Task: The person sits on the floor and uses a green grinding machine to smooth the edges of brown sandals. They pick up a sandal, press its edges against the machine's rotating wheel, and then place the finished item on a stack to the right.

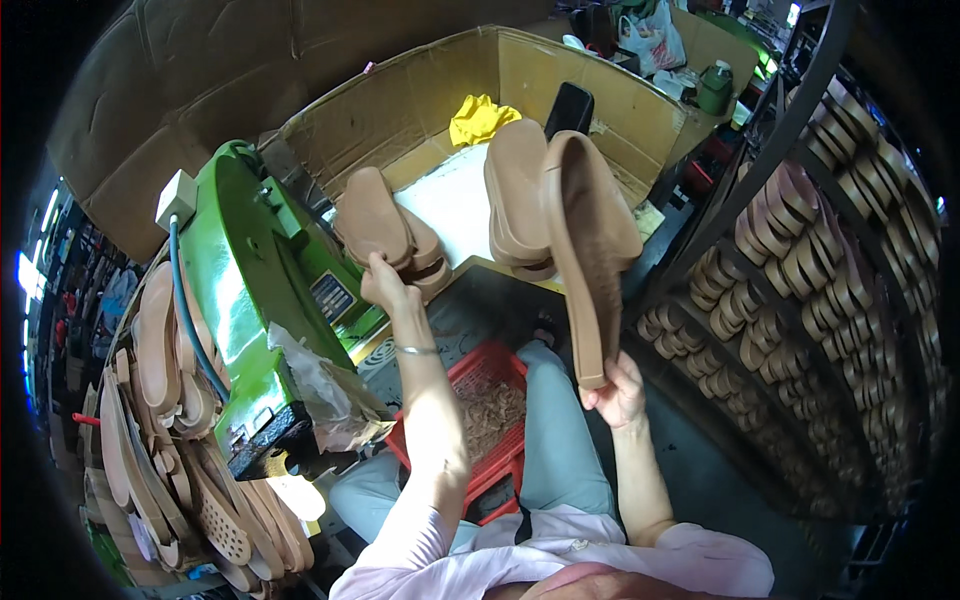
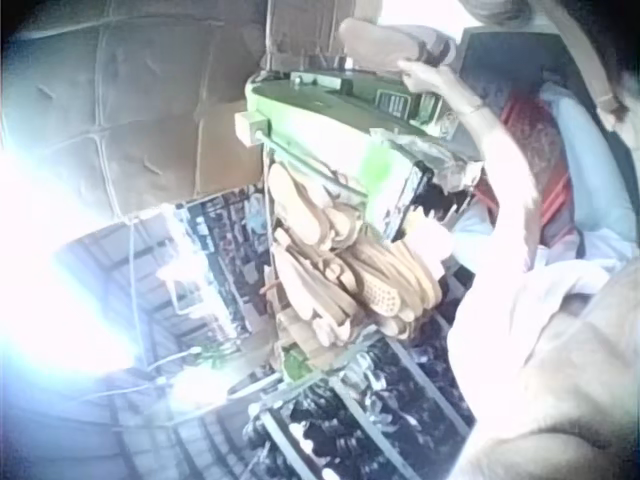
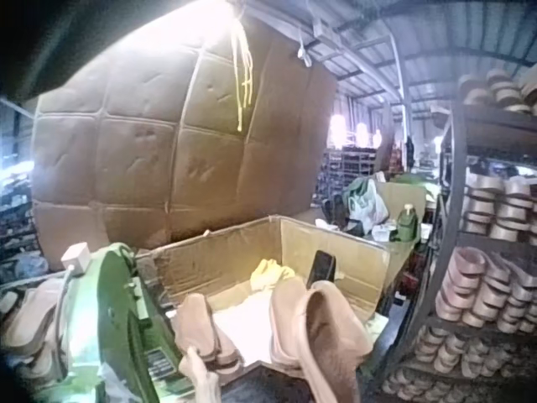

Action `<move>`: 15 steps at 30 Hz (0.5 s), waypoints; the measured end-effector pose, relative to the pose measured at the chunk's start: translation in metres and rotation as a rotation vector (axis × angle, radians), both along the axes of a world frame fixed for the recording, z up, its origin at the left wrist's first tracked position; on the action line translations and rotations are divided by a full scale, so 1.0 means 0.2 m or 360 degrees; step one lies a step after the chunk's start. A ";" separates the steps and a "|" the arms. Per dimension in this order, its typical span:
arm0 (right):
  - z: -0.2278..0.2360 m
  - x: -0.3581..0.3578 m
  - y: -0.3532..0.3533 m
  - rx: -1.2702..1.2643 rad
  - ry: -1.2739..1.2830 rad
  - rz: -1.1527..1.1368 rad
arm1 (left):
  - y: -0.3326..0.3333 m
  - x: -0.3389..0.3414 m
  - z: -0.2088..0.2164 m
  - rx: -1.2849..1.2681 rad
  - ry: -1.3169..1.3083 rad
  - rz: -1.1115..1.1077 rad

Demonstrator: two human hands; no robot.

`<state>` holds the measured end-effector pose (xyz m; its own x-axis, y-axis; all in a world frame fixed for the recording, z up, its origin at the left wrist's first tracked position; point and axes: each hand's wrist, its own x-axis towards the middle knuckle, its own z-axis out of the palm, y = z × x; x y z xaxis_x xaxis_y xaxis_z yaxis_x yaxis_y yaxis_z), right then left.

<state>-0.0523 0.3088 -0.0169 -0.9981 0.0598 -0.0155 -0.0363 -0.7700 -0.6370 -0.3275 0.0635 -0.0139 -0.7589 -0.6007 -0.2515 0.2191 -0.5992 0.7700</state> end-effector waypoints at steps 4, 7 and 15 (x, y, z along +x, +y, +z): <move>0.15 -0.07 0.05 0.0462 0.0056 -0.0307 | 0.04 0.35 -0.16 0.0511 0.0297 -0.0246; 0.32 -0.25 0.01 0.0494 0.0046 -0.0398 | 0.08 0.78 -0.14 0.0413 0.0382 -0.0692; 0.40 -0.80 -0.13 0.0854 -0.0247 -0.0546 | -0.05 1.53 -0.25 0.0315 -0.0011 -0.1286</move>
